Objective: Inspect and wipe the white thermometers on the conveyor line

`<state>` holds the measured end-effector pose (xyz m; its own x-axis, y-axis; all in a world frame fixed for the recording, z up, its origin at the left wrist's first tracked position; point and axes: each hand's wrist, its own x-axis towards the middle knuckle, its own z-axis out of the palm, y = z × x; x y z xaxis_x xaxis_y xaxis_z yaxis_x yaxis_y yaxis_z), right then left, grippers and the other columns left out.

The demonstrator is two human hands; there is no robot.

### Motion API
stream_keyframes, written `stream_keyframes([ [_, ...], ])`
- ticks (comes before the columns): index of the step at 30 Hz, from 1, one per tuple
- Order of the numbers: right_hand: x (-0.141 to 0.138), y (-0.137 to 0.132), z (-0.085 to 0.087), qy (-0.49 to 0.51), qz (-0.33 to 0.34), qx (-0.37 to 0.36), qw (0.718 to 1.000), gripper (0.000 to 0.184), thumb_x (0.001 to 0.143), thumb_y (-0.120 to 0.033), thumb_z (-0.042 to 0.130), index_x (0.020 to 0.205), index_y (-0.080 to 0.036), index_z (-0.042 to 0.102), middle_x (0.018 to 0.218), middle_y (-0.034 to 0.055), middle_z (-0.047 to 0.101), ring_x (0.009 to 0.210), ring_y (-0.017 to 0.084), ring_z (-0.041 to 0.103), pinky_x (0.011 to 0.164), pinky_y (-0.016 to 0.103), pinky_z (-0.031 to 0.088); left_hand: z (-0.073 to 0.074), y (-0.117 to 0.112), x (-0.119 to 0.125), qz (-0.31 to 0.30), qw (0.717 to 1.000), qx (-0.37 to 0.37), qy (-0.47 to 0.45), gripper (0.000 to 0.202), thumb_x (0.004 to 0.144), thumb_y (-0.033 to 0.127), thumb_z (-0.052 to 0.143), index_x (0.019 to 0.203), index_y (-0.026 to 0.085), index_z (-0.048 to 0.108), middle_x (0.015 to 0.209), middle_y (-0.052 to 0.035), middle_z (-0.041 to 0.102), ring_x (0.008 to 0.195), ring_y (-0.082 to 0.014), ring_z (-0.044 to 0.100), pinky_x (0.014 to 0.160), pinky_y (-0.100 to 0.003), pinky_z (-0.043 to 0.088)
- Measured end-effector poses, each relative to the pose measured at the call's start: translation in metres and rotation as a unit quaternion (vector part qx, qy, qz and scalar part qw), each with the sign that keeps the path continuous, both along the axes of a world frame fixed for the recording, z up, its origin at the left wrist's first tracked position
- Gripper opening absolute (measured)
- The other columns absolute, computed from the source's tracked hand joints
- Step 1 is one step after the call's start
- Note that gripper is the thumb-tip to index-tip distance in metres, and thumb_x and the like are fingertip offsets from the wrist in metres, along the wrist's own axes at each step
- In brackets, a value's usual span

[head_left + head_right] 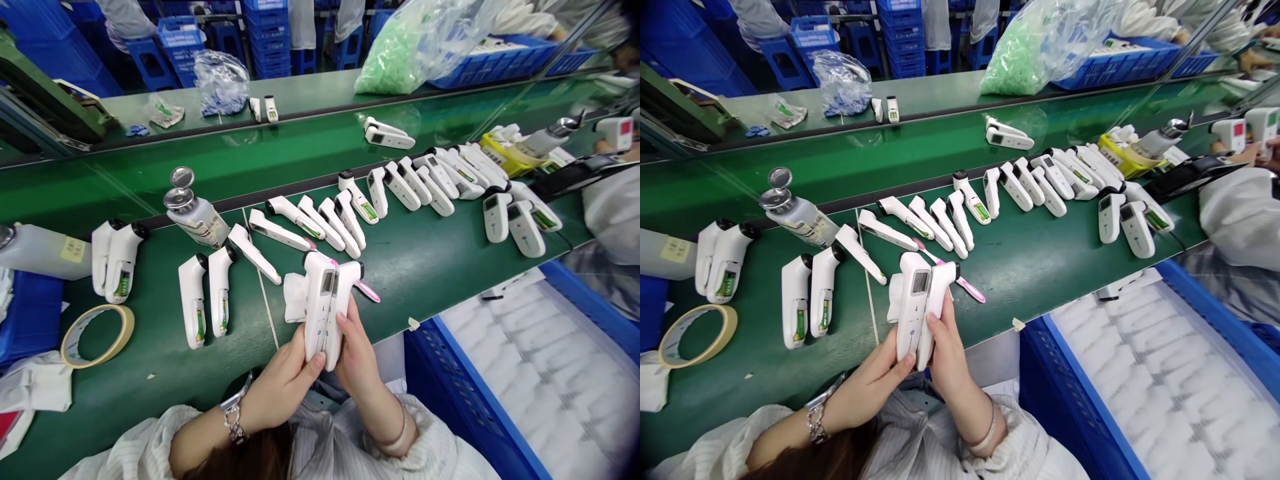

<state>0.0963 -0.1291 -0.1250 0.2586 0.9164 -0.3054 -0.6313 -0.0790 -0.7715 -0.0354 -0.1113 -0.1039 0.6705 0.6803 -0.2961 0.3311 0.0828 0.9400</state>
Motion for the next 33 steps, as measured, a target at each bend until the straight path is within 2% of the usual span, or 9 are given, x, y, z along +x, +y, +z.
stream_keyframes([
  [5, 0.008, 0.004, 0.011, 0.043, 0.056, 0.006, 0.998, 0.042, 0.080, -0.026, 0.063, 0.121, -0.030, 0.053, 0.113, 0.0002, 0.065, 0.108, 0.021, 0.057, 0.094, 0.034, 0.043, 0.000, -0.003, 0.001, -0.049, 0.992, 0.100, 0.053, 0.053, 0.094, 0.038, 0.029, 0.141, 0.017, 0.016, 0.140, -0.0152, 0.040, 0.119, -0.0233, 0.048, 0.098, -0.041, 0.039],
  [8, 0.011, 0.006, 0.017, 0.075, 0.084, 0.022, 0.993, 0.037, 0.077, -0.024, 0.069, 0.113, -0.026, 0.060, 0.107, 0.0015, 0.069, 0.100, 0.019, 0.062, 0.089, 0.030, 0.047, -0.005, -0.005, 0.000, -0.049, 0.987, 0.140, 0.059, 0.062, 0.094, 0.038, 0.028, 0.144, 0.015, 0.000, 0.147, -0.0177, 0.027, 0.130, -0.0257, 0.037, 0.103, -0.043, 0.036],
  [11, 0.010, 0.007, 0.020, 0.089, 0.089, 0.033, 0.991, 0.036, 0.077, -0.021, 0.069, 0.111, -0.026, 0.061, 0.108, 0.0004, 0.069, 0.098, 0.017, 0.063, 0.087, 0.028, 0.048, -0.009, -0.006, -0.001, -0.047, 0.984, 0.170, 0.039, 0.066, 0.094, 0.036, 0.028, 0.144, 0.017, -0.012, 0.151, -0.0152, 0.016, 0.136, -0.0236, 0.026, 0.106, -0.040, 0.034],
  [14, 0.009, 0.007, 0.020, 0.097, 0.086, 0.039, 0.991, 0.036, 0.077, -0.019, 0.068, 0.112, -0.028, 0.061, 0.110, -0.0002, 0.069, 0.097, 0.015, 0.063, 0.086, 0.026, 0.048, -0.009, -0.006, -0.002, -0.035, 0.984, 0.172, 0.017, 0.068, 0.094, 0.034, 0.030, 0.142, 0.022, -0.016, 0.153, -0.0102, 0.012, 0.137, -0.0218, 0.023, 0.108, -0.037, 0.032],
  [19, 0.008, 0.004, 0.017, 0.101, 0.089, 0.031, 0.990, 0.032, 0.079, -0.022, 0.067, 0.111, -0.027, 0.063, 0.113, 0.0003, 0.068, 0.102, 0.017, 0.061, 0.088, 0.028, 0.048, -0.008, -0.006, -0.004, -0.011, 0.988, 0.154, -0.010, 0.060, 0.095, 0.030, 0.028, 0.143, 0.030, -0.007, 0.153, -0.0007, 0.016, 0.139, -0.0179, 0.015, 0.113, -0.035, 0.023],
  [21, 0.008, 0.003, 0.016, 0.101, 0.087, 0.022, 0.991, 0.031, 0.080, -0.022, 0.067, 0.110, -0.028, 0.064, 0.114, 0.0000, 0.067, 0.102, 0.017, 0.060, 0.089, 0.028, 0.047, -0.008, -0.006, -0.004, 0.000, 0.990, 0.143, -0.016, 0.059, 0.095, 0.030, 0.031, 0.144, 0.031, -0.002, 0.152, -0.0003, 0.020, 0.139, -0.0193, 0.016, 0.113, -0.037, 0.022],
  [26, 0.008, 0.003, 0.016, 0.091, 0.106, 0.004, 0.990, 0.035, 0.079, -0.022, 0.067, 0.113, -0.027, 0.063, 0.115, 0.0012, 0.066, 0.093, 0.015, 0.062, 0.075, 0.023, 0.051, -0.006, -0.005, -0.003, 0.050, 0.997, 0.020, -0.052, 0.071, 0.091, 0.036, 0.042, 0.145, 0.025, -0.002, 0.148, -0.0092, 0.030, 0.128, -0.0288, 0.039, 0.101, -0.042, 0.040],
  [30, 0.007, 0.003, 0.014, 0.076, 0.110, 0.006, 0.991, 0.037, 0.077, -0.023, 0.069, 0.113, -0.027, 0.062, 0.113, 0.0011, 0.067, 0.092, 0.016, 0.062, 0.075, 0.024, 0.050, -0.005, -0.004, -0.001, 0.076, 0.992, -0.051, -0.084, 0.076, 0.088, 0.038, 0.049, 0.145, 0.026, 0.000, 0.140, -0.0120, 0.041, 0.111, -0.0260, 0.054, 0.092, -0.038, 0.047],
  [33, 0.006, 0.003, 0.013, 0.067, 0.099, 0.000, 0.993, 0.038, 0.075, -0.028, 0.071, 0.112, -0.028, 0.062, 0.115, 0.0007, 0.066, 0.099, 0.019, 0.061, 0.080, 0.029, 0.050, -0.006, -0.002, 0.000, 0.086, 0.984, -0.102, -0.118, 0.076, 0.086, 0.037, 0.052, 0.145, 0.028, 0.005, 0.132, -0.0114, 0.049, 0.102, -0.0220, 0.057, 0.087, -0.036, 0.048],
])
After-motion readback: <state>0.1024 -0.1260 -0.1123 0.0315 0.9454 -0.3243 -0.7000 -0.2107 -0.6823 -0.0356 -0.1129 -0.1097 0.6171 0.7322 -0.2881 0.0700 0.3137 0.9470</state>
